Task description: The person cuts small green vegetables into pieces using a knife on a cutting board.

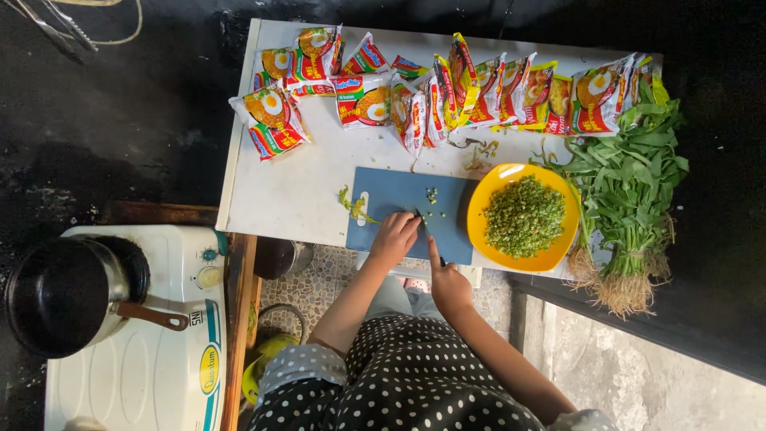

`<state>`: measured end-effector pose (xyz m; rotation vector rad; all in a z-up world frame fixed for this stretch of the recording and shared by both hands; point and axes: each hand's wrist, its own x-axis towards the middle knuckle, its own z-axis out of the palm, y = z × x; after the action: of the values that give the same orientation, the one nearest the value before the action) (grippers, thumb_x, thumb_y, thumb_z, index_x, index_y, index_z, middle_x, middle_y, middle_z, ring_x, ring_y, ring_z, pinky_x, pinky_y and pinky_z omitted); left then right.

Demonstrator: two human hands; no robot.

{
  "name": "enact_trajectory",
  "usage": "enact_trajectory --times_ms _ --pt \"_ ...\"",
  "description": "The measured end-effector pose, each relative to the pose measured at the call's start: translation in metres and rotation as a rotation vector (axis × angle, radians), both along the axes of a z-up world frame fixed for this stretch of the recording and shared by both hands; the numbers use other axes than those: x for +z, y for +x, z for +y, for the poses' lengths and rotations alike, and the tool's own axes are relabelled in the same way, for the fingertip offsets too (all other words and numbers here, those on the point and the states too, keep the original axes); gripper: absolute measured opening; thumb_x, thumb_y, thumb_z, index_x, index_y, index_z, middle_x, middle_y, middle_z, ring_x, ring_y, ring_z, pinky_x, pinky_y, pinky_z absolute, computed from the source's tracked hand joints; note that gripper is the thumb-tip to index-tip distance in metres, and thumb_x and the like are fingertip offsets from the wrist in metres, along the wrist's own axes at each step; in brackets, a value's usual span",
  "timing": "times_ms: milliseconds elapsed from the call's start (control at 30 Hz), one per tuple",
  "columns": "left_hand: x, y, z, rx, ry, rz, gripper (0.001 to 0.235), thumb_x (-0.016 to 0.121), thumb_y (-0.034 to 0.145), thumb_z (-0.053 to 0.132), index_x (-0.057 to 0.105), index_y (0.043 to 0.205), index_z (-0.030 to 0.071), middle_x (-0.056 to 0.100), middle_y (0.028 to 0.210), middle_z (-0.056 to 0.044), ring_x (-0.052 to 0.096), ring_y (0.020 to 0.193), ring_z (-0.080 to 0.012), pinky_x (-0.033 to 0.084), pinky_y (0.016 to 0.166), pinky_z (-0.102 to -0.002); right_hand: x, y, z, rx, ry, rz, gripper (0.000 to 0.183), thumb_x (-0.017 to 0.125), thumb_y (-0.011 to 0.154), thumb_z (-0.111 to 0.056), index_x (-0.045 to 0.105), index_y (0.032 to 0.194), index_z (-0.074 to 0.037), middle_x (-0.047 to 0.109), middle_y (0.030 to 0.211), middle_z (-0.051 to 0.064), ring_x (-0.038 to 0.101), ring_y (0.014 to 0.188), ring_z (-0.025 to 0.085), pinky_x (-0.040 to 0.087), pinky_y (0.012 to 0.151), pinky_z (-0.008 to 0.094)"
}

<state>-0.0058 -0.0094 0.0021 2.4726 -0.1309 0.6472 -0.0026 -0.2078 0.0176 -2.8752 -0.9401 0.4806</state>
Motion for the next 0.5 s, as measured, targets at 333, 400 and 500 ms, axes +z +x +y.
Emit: enact_trajectory --times_ms 333,400,500 --pt "-0.001 -0.002 0.003 -0.006 -0.062 0.003 0.035 0.068 0.086 0.000 0.069 0.121 0.002 0.058 0.116 -0.011 0.058 0.107 -0.0330 0.049 0.095 -0.044 -0.009 0.027 0.018 -0.034 -0.016 0.011 0.091 0.056 0.090 -0.007 0.010 0.166 -0.020 0.068 0.087 0.025 0.071 0.058 0.036 0.057 0.049 0.045" --pt "0.000 -0.002 0.005 0.010 -0.107 0.012 0.034 0.067 0.087 -0.001 0.070 0.121 0.003 0.060 0.114 -0.010 0.059 0.107 -0.0322 0.049 0.094 -0.044 -0.009 0.043 0.024 -0.045 0.056 0.012 0.092 0.057 0.088 -0.007 0.011 0.166 -0.024 0.068 0.084 0.026 0.071 0.062 0.039 0.057 0.052 0.049" --pt "0.000 -0.002 0.002 0.042 -0.156 0.005 0.033 0.066 0.089 -0.002 0.070 0.122 0.003 0.061 0.113 -0.010 0.060 0.105 -0.0320 0.050 0.093 -0.043 0.000 0.045 0.020 -0.056 0.105 0.022 0.087 0.057 0.091 -0.011 0.014 0.164 -0.028 0.069 0.081 0.024 0.070 0.063 0.041 0.056 0.052 0.052"
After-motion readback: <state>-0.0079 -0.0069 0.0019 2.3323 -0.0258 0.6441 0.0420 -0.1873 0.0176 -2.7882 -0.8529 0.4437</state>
